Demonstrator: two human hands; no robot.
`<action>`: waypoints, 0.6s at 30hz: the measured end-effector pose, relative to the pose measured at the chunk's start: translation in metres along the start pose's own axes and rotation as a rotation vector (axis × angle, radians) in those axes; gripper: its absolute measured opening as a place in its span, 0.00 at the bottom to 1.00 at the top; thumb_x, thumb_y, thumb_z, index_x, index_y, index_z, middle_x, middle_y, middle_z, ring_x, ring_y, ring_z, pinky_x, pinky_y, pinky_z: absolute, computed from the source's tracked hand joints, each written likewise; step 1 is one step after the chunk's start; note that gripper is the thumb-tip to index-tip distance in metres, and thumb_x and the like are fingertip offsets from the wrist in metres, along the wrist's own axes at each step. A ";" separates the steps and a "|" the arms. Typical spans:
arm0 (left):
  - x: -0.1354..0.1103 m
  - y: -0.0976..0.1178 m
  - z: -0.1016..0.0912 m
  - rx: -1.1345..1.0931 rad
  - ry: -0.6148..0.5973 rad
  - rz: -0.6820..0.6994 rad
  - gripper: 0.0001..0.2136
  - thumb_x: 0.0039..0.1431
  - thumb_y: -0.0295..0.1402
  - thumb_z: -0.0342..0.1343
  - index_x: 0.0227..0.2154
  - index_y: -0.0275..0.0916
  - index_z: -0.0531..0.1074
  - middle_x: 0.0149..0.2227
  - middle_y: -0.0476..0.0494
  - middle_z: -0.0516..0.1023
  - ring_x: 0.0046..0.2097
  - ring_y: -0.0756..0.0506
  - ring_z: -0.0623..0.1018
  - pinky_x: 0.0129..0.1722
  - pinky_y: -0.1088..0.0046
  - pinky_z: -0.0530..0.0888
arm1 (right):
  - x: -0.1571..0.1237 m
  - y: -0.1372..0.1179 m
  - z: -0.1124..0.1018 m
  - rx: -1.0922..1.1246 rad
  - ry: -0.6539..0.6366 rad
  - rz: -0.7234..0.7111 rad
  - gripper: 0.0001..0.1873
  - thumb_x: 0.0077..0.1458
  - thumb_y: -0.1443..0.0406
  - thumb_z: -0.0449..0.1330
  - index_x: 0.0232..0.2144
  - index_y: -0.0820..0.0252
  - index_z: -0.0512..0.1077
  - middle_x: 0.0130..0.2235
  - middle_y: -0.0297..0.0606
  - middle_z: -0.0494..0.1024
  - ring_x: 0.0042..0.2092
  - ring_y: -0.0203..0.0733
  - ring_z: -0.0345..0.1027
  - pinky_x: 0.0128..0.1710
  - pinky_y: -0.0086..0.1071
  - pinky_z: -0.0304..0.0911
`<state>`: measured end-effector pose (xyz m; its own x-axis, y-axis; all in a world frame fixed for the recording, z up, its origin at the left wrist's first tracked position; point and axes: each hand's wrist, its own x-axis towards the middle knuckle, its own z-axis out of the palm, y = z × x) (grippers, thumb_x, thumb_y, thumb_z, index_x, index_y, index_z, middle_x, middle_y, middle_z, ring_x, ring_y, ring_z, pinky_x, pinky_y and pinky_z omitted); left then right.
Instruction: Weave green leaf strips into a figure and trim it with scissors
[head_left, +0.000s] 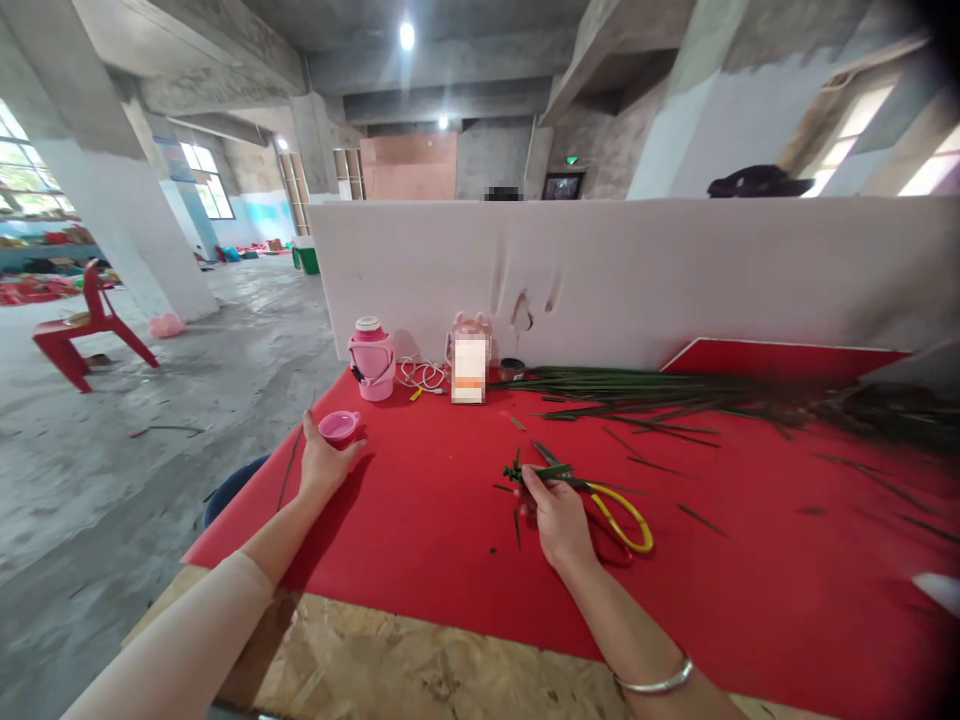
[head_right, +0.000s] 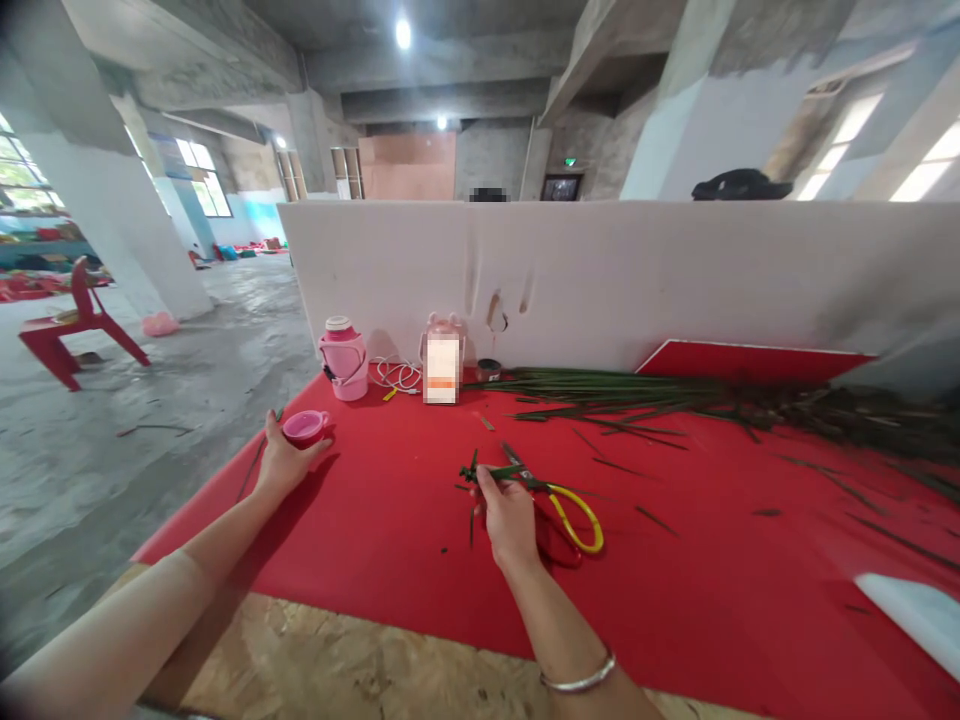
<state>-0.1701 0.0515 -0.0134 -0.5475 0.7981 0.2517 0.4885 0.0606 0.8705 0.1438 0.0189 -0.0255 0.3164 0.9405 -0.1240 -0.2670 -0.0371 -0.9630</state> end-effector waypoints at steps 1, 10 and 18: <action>0.001 0.001 0.001 0.043 0.010 -0.013 0.53 0.35 0.41 0.66 0.61 0.33 0.41 0.59 0.23 0.57 0.58 0.28 0.61 0.53 0.49 0.60 | 0.002 0.001 -0.002 -0.023 0.019 -0.014 0.22 0.35 0.51 0.67 0.24 0.63 0.71 0.17 0.31 0.70 0.16 0.32 0.59 0.12 0.25 0.54; 0.001 -0.001 0.003 0.115 0.077 0.019 0.47 0.41 0.42 0.64 0.61 0.35 0.45 0.49 0.30 0.71 0.48 0.32 0.72 0.45 0.55 0.68 | 0.014 0.007 -0.010 -0.027 0.034 -0.051 0.21 0.35 0.51 0.67 0.25 0.63 0.72 0.19 0.33 0.72 0.20 0.35 0.65 0.13 0.25 0.56; -0.055 0.054 -0.001 -0.260 -0.153 0.106 0.47 0.39 0.33 0.65 0.61 0.41 0.45 0.47 0.40 0.73 0.45 0.43 0.75 0.48 0.63 0.69 | 0.010 -0.002 -0.006 0.010 0.024 0.015 0.23 0.31 0.52 0.68 0.26 0.63 0.72 0.18 0.31 0.71 0.19 0.32 0.63 0.13 0.24 0.54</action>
<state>-0.1140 0.0108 0.0203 -0.3845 0.8739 0.2974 0.3368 -0.1671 0.9266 0.1527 0.0267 -0.0265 0.3341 0.9314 -0.1444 -0.2814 -0.0477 -0.9584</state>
